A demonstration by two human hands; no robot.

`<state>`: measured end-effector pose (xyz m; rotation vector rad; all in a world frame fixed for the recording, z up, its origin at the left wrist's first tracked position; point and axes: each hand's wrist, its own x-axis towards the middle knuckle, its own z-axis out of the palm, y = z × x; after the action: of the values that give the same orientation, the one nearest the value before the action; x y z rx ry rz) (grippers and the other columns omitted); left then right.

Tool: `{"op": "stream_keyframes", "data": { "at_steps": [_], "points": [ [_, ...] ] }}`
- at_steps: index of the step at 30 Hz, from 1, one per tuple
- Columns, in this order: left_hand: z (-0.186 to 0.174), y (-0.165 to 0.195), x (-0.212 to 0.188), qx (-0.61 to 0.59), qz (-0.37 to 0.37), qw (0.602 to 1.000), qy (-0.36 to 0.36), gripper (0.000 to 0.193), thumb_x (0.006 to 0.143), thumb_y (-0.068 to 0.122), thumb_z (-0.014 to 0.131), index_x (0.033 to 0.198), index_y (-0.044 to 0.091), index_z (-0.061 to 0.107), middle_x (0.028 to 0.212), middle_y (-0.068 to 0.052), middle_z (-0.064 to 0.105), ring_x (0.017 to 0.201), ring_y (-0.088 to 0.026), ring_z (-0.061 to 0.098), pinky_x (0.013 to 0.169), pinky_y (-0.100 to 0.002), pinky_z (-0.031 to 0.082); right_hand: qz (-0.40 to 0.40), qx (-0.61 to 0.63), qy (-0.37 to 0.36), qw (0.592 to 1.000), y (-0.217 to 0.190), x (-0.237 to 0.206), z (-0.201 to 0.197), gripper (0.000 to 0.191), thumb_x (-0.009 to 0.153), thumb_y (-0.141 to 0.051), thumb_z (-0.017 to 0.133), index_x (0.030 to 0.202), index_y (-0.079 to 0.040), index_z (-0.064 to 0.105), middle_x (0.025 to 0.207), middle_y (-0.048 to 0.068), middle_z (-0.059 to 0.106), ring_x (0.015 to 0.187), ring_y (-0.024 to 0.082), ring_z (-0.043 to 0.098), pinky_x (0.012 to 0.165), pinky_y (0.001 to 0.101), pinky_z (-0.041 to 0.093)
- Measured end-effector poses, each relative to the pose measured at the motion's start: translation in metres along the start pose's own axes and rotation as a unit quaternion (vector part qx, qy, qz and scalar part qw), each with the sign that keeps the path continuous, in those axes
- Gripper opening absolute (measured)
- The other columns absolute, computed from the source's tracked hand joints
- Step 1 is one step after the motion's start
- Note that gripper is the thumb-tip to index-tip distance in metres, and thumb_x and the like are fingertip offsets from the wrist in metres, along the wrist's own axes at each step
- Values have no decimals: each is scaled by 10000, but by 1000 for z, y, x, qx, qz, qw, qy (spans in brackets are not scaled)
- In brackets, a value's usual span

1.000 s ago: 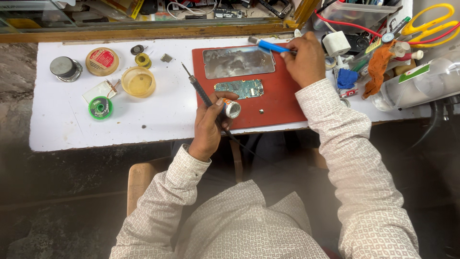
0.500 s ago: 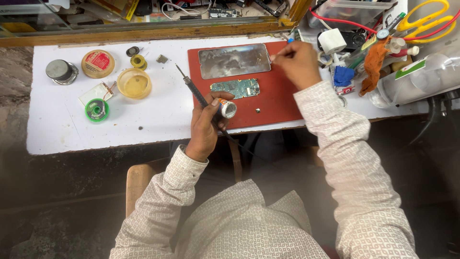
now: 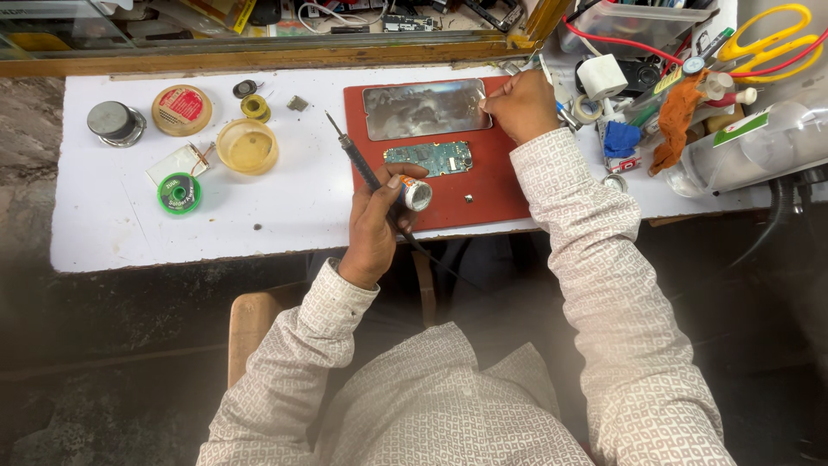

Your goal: The person uses a blue-handled tool to scrape a small component from a green circuit board. They then use a soldering iron to heat the component and apply flux paste from a small container. The person continues to solder the component and the circuit board.

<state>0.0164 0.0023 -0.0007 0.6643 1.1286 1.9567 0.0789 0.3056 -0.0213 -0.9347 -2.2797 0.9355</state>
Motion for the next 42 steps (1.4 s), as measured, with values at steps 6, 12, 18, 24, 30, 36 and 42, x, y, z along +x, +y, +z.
{"op": "stream_keyframes", "data": {
  "at_steps": [6, 12, 18, 24, 30, 36, 42],
  "points": [
    [0, 1, 1, 12, -4, 1000, 5, 369, 1023, 280, 445, 1141, 13, 669, 746, 10, 568, 577, -62, 413, 523, -223, 374, -39, -65, 6, 997, 1, -8, 6, 166, 831, -132, 807, 732, -14, 745, 682, 130, 725, 586, 224, 670, 588, 359, 521],
    [-1, -2, 1, 4, 2, 1000, 3, 367, 1029, 282, 456, 1169, 8, 657, 761, 8, 565, 593, -64, 413, 531, -223, 370, -145, -84, 70, 983, -9, -23, -2, 168, 882, -77, 817, 840, 25, 691, 780, 146, 728, 685, 260, 709, 650, 369, 555],
    [-4, -2, 8, -33, -33, 999, 7, 555, 1003, 268, 469, 1498, 18, 436, 781, 2, 543, 588, -79, 414, 530, -232, 365, -181, -68, 58, 979, -26, -43, -12, 102, 831, 9, 797, 909, 23, 731, 839, 147, 719, 721, 247, 711, 675, 341, 563],
    [-9, -2, 13, -70, -90, 993, 17, 702, 992, 267, 457, 1620, 33, 247, 839, -13, 562, 622, -90, 446, 571, -255, 412, -218, -113, 76, 967, -28, -44, -8, 82, 838, 38, 782, 914, 14, 763, 826, 149, 679, 729, 277, 681, 687, 386, 548],
    [-15, -5, 18, -98, -110, 989, 4, 733, 993, 241, 432, 1632, 5, 158, 857, -32, 582, 626, -96, 458, 597, -278, 445, -217, -124, 71, 966, -30, -47, -6, 85, 864, 22, 779, 945, -2, 778, 881, 148, 677, 763, 288, 673, 693, 395, 537],
    [-15, -6, 18, -93, -113, 989, 4, 729, 996, 243, 432, 1622, -11, 157, 872, -39, 594, 622, -94, 465, 592, -281, 448, -186, -77, 42, 979, -31, -50, -8, 80, 882, 0, 772, 961, -11, 770, 893, 136, 662, 748, 260, 684, 680, 368, 555],
    [-14, -5, 18, -87, -110, 990, 5, 720, 997, 248, 439, 1620, -15, 193, 854, -26, 578, 611, -85, 457, 582, -268, 445, -220, -101, 45, 969, -28, -50, -8, 76, 870, 18, 773, 943, -6, 771, 890, 133, 664, 768, 265, 684, 691, 357, 547]
  ]
}}
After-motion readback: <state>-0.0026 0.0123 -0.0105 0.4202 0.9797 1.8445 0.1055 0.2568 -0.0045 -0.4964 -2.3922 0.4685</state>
